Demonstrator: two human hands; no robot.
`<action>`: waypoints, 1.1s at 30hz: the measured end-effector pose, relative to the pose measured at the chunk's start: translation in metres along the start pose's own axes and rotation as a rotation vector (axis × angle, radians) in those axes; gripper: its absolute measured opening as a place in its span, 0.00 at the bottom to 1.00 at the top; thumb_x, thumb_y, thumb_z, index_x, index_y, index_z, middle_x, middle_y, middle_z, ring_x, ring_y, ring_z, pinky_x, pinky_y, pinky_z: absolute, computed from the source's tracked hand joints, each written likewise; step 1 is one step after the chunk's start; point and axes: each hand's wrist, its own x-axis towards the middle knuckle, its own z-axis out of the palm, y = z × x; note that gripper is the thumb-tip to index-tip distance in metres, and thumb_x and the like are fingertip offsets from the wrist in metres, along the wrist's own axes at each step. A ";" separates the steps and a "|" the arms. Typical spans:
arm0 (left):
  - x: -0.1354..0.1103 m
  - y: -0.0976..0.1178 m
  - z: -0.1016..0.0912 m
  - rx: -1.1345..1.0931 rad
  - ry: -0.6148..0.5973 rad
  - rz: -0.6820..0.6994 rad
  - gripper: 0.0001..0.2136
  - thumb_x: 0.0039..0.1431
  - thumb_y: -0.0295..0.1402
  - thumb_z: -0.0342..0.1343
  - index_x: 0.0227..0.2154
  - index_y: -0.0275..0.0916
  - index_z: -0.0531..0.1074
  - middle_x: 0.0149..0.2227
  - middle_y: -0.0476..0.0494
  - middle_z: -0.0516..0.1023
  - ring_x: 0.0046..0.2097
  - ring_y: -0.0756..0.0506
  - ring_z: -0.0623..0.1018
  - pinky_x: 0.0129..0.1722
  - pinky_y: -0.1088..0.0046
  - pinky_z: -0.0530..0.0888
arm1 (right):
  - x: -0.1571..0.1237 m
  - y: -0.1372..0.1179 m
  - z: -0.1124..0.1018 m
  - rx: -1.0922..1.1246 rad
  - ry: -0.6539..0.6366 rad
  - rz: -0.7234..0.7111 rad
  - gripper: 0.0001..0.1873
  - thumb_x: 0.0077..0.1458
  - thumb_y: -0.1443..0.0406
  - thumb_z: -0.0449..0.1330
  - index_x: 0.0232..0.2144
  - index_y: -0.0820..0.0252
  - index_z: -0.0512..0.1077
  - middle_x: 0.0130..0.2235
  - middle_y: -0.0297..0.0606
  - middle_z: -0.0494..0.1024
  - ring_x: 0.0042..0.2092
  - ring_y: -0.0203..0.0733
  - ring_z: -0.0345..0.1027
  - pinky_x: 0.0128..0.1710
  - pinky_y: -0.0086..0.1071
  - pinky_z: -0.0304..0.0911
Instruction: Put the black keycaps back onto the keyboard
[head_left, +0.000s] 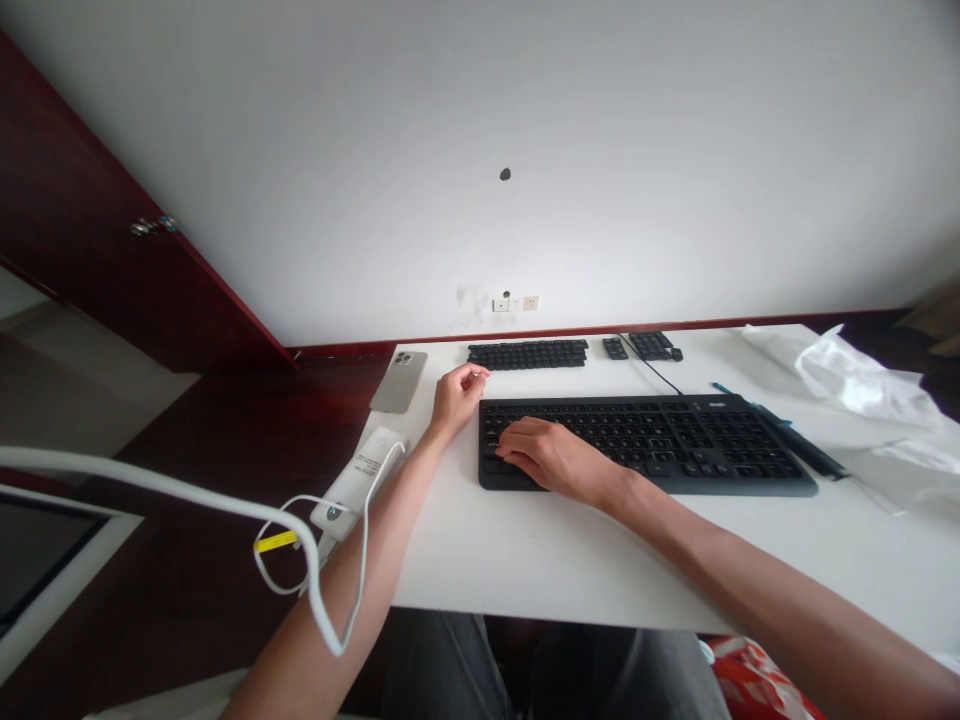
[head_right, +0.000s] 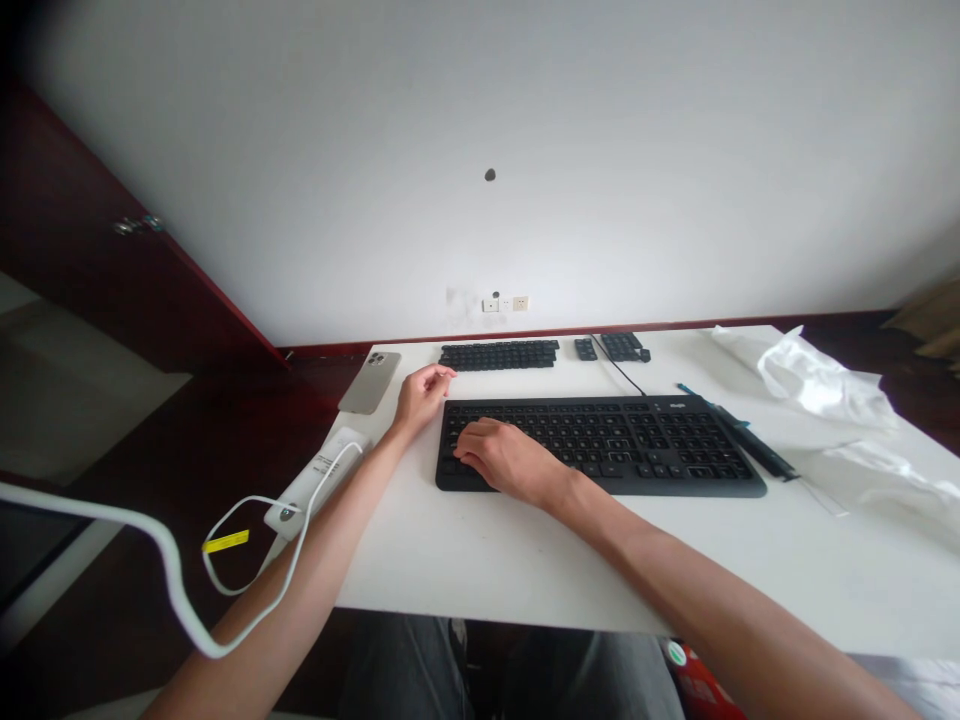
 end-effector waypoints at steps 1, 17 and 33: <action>0.000 0.000 0.000 0.000 0.001 -0.002 0.10 0.63 0.37 0.55 0.36 0.39 0.79 0.23 0.51 0.71 0.26 0.50 0.69 0.27 0.76 0.64 | 0.000 0.000 0.000 -0.003 -0.008 0.001 0.11 0.67 0.71 0.57 0.39 0.61 0.80 0.43 0.44 0.81 0.44 0.47 0.75 0.44 0.39 0.72; -0.001 0.002 0.000 0.023 -0.009 0.003 0.10 0.63 0.36 0.53 0.36 0.39 0.79 0.24 0.50 0.73 0.27 0.49 0.71 0.29 0.75 0.65 | 0.000 0.002 -0.001 0.118 0.030 0.082 0.12 0.65 0.73 0.58 0.45 0.58 0.79 0.45 0.40 0.81 0.48 0.44 0.75 0.51 0.37 0.69; 0.001 -0.003 0.002 -0.010 -0.012 0.008 0.10 0.62 0.36 0.55 0.36 0.39 0.79 0.23 0.51 0.72 0.26 0.50 0.71 0.29 0.75 0.66 | 0.000 0.002 0.001 0.101 0.030 0.060 0.13 0.65 0.73 0.59 0.45 0.58 0.80 0.46 0.41 0.81 0.49 0.45 0.74 0.51 0.38 0.70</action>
